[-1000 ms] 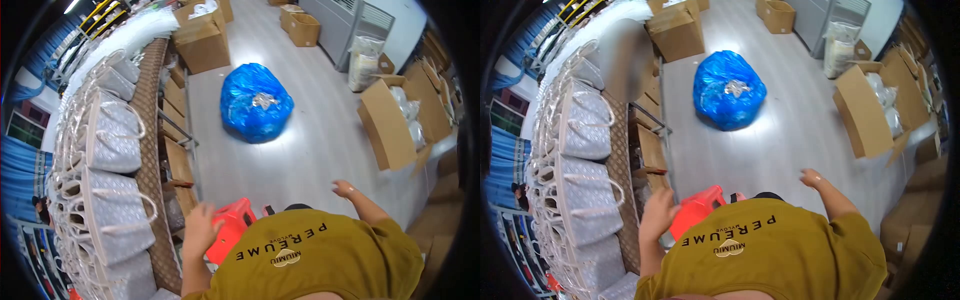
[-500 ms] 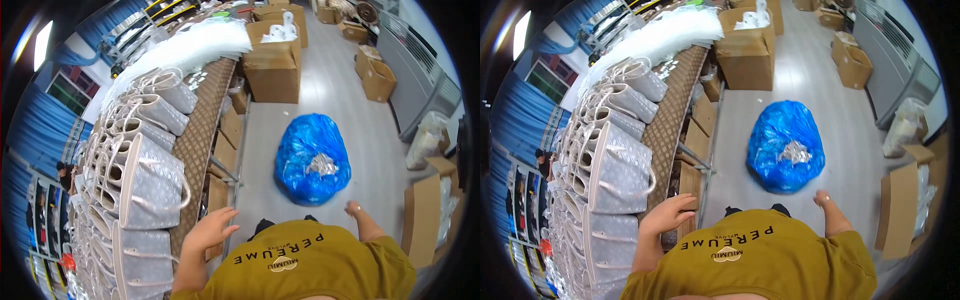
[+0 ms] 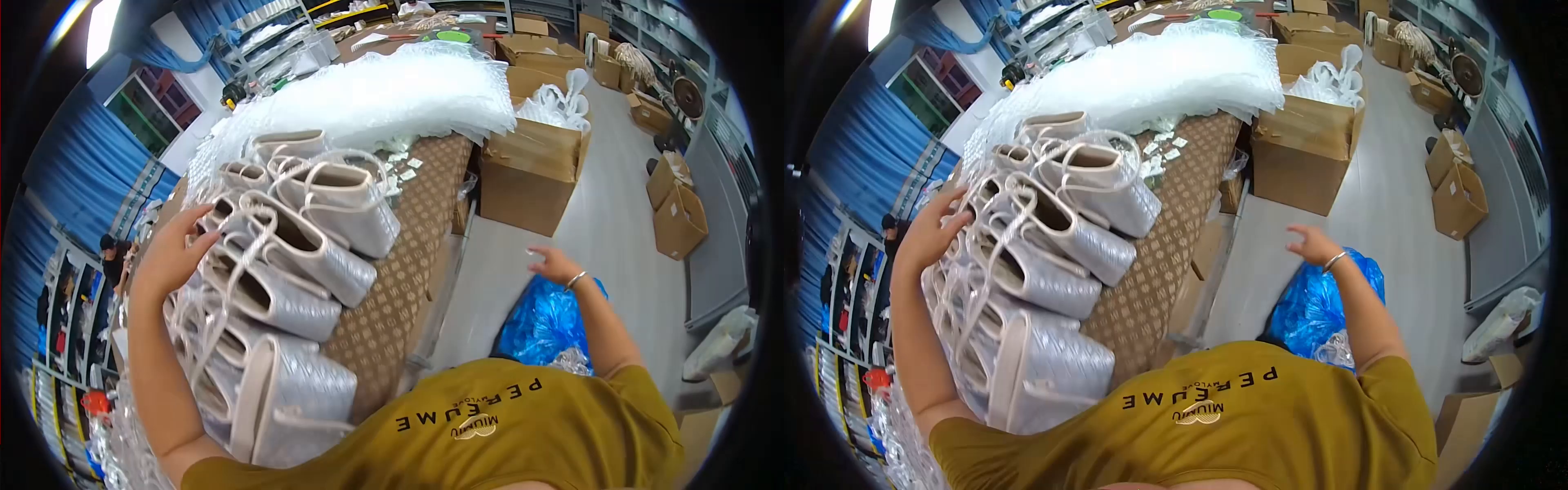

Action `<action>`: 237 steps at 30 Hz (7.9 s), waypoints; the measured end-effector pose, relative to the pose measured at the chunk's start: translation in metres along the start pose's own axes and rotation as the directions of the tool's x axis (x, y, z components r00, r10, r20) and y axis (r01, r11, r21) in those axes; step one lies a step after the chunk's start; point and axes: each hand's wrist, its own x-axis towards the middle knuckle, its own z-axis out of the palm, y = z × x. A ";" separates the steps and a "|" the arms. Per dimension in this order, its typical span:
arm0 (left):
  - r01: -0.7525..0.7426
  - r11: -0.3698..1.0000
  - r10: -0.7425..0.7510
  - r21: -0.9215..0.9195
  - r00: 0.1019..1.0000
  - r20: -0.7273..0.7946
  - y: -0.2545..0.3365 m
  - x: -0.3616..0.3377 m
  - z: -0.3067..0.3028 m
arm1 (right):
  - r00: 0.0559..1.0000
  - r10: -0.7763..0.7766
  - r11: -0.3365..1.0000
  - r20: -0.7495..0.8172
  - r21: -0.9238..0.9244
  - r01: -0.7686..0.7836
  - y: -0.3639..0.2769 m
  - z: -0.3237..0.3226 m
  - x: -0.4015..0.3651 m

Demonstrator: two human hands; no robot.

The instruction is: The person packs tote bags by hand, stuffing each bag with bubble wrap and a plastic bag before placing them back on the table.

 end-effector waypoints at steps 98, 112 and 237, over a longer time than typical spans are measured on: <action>0.275 0.880 -0.447 -0.388 0.758 -0.475 -0.023 0.283 0.008 | 0.490 -0.844 0.512 -0.220 -0.055 0.857 -0.278 -0.109 0.395; 0.417 0.427 -0.627 -0.803 0.776 0.070 -0.087 0.284 0.066 | 0.643 -0.762 0.508 0.069 -0.552 0.661 -0.261 -0.099 0.471; -0.096 0.969 0.141 0.228 0.972 -0.189 0.196 0.636 0.287 | 0.945 -0.327 0.627 -0.029 0.741 0.240 -0.151 -0.277 0.529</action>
